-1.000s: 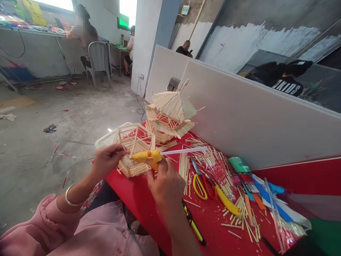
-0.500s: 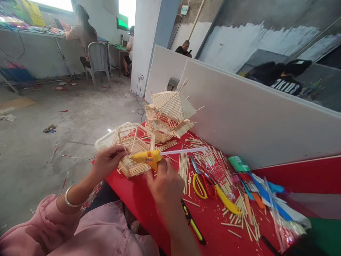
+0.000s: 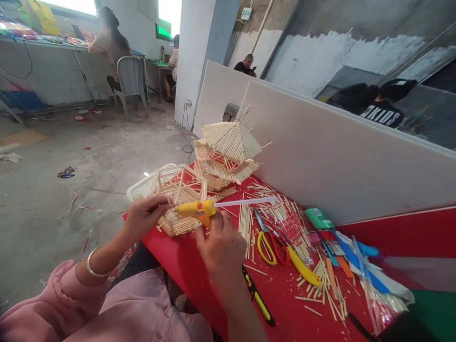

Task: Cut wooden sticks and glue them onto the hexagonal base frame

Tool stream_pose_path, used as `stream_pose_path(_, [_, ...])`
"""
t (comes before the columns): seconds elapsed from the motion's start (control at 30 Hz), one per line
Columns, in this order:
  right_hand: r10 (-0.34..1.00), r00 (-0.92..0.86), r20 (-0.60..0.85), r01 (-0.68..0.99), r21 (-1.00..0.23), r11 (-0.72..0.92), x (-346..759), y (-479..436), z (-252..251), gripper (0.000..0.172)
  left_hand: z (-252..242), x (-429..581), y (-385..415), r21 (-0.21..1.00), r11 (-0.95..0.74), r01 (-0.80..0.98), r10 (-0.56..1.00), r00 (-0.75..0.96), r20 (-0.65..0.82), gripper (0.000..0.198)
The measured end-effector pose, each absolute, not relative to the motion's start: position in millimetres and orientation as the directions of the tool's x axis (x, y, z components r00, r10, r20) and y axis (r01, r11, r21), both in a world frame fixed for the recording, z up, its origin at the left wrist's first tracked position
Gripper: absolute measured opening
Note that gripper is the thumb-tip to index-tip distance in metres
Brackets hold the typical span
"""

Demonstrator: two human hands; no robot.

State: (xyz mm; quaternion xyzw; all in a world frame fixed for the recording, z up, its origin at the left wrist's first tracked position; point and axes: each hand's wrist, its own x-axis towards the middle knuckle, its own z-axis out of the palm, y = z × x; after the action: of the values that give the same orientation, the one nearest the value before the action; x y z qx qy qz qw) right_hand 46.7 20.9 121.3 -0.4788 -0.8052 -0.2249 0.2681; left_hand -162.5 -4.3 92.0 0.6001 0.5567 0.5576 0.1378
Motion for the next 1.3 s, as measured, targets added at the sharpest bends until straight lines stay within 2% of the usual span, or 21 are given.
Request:
stream_pose_path(0.27, [0.693, -0.359, 0.625, 0.898, 0.031, 0.438, 46.9, 18.4, 119.0, 0.035, 92.9, -162.4, -4.9, 0.784, -0.319, 0.533, 0.835, -0.232, 0.498, 0.022])
stream_pose_path(0.37, [0.718, -0.341, 0.607, 0.893, -0.031, 0.450, 48.6, 17.5, 118.3, 0.038, 92.9, -162.5, -5.0, 0.778, -0.321, 0.541, 0.832, -0.231, 0.504, 0.023])
stream_pose_path(0.5, [0.807, -0.290, 0.514, 0.844, -0.261, 0.469, 53.7, 14.1, 116.7, 0.043, 93.7, -162.7, -5.8, 0.785, -0.314, 0.534, 0.842, -0.225, 0.490, 0.023])
stream_pose_path(0.63, [0.903, -0.168, 0.395, 0.742, -0.553, 0.380, 59.7, 5.9, 108.9, 0.042, 93.9, -163.4, -6.1, 0.793, -0.290, 0.535, 0.853, -0.232, 0.468, 0.019])
stream_pose_path(0.8, [0.965, -0.091, 0.246, 0.604, -0.757, 0.250, 64.4, -7.1, 88.2, 0.034, 93.6, -163.9, -6.2, 0.805, -0.277, 0.525, 0.852, -0.252, 0.458, 0.016])
stream_pose_path(1.03, [0.980, -0.050, 0.192, 0.503, -0.843, 0.190, 61.7, -12.3, 74.9, 0.030, 98.3, -163.1, -6.3, 0.801, -0.254, 0.542, 0.850, -0.271, 0.452, 0.017])
stream_pose_path(1.3, [0.979, -0.060, 0.197, 0.481, -0.853, 0.201, 56.6, -8.7, 76.4, 0.031, 101.7, -163.0, -5.8, 0.789, -0.255, 0.559, 0.848, -0.262, 0.460, 0.016])
